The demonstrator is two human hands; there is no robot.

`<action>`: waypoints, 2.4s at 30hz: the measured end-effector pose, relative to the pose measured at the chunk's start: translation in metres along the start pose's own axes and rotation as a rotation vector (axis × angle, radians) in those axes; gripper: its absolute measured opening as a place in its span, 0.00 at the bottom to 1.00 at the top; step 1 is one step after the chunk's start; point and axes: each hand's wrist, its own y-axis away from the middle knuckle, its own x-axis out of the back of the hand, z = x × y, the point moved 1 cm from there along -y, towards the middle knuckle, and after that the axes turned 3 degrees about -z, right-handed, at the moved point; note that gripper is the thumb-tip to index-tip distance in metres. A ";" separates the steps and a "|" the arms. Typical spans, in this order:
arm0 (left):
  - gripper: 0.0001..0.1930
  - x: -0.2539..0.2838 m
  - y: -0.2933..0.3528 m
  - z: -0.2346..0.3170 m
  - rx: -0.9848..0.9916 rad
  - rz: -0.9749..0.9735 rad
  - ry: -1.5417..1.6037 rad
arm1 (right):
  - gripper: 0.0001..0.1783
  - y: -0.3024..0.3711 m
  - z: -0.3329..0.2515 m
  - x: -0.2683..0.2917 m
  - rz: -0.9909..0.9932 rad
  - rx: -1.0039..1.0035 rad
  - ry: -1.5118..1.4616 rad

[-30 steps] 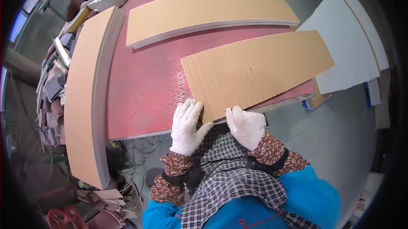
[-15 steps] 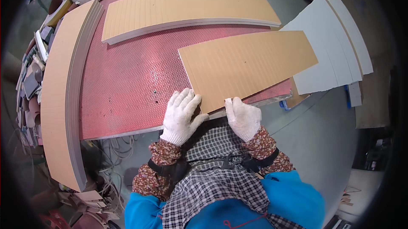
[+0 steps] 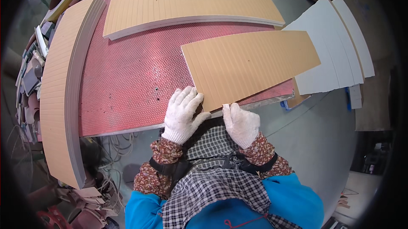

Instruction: A person uses a sanding block to sand the edges and surface of wooden panels on a workbench.

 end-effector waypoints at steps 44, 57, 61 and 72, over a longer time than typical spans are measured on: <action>0.32 0.003 0.001 0.000 -0.006 0.000 0.013 | 0.18 -0.023 -0.008 -0.002 0.085 -0.046 -0.044; 0.32 0.005 0.000 0.002 -0.018 0.009 0.050 | 0.13 0.004 -0.017 0.001 0.046 0.017 -0.070; 0.32 0.004 0.000 0.001 -0.029 0.018 0.030 | 0.09 0.002 -0.019 0.004 0.018 0.113 0.075; 0.32 0.004 -0.001 0.001 -0.005 0.000 0.044 | 0.14 -0.118 -0.021 -0.001 -0.096 0.008 0.014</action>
